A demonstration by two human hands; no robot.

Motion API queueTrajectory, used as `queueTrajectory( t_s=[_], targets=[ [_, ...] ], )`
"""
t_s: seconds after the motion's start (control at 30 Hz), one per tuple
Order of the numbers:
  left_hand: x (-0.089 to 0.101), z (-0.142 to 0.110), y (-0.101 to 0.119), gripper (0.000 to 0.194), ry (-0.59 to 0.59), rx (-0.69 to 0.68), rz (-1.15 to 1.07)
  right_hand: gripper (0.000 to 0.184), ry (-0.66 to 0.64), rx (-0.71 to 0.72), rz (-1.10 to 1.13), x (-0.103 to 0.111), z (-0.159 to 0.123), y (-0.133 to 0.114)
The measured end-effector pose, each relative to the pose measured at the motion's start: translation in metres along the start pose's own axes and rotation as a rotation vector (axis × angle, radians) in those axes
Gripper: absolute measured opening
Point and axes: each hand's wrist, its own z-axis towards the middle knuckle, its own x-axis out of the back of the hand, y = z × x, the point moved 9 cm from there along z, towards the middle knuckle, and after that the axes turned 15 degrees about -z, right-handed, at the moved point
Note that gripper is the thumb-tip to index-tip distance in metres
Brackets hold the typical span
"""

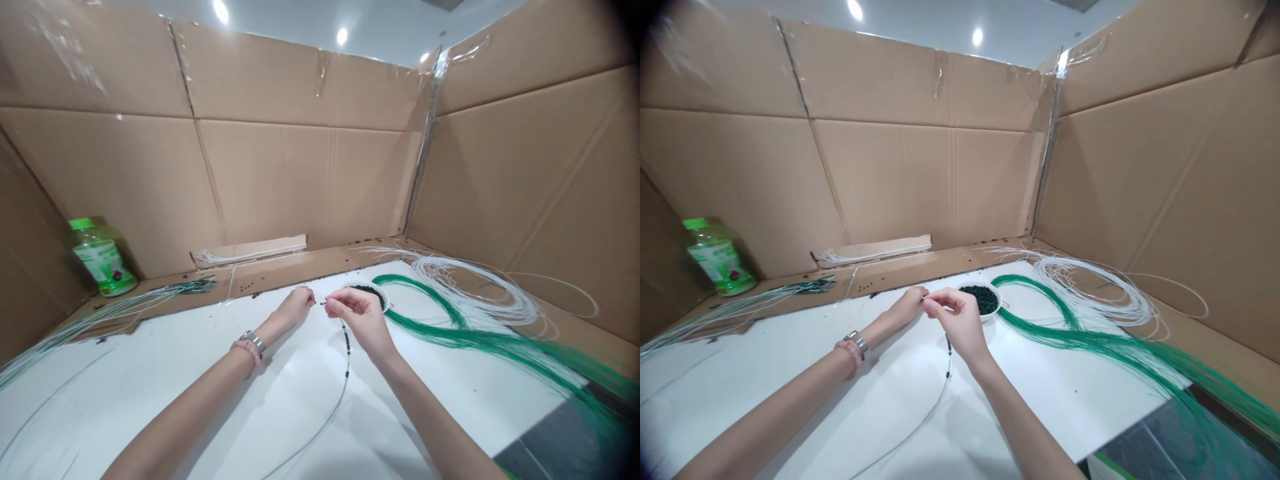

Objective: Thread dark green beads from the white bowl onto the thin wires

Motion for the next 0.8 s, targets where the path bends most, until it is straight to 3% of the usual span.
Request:
queueTrajectory(
  t_s=[0.2, 0.37, 0.53, 0.63, 0.8],
  targets=[
    [0.007, -0.013, 0.011, 0.031, 0.030, 0.067, -0.154, 0.029, -0.002, 0.032, -0.063, -0.003, -0.001, 0.002],
    [0.025, -0.057, 0.056, 0.015, 0.110, 0.026, -0.471, 0.018, 0.012, 0.104, -0.165, -0.008, -0.010, -0.010],
    [0.062, -0.120, 0.118, 0.018, 0.308, -0.074, -0.759, 0.006, -0.021, 0.257, -0.209, -0.032, -0.023, -0.061],
    [0.083, -0.144, 0.148, 0.018, 0.377, -0.205, -1.096, 0.008, -0.023, 0.443, -0.178, -0.049, -0.031, -0.105],
    [0.115, -0.164, 0.168, 0.014, 0.471, -0.330, -1.156, 0.014, 0.032, 0.621, -0.193, -0.067, -0.039, -0.151]
  ],
)
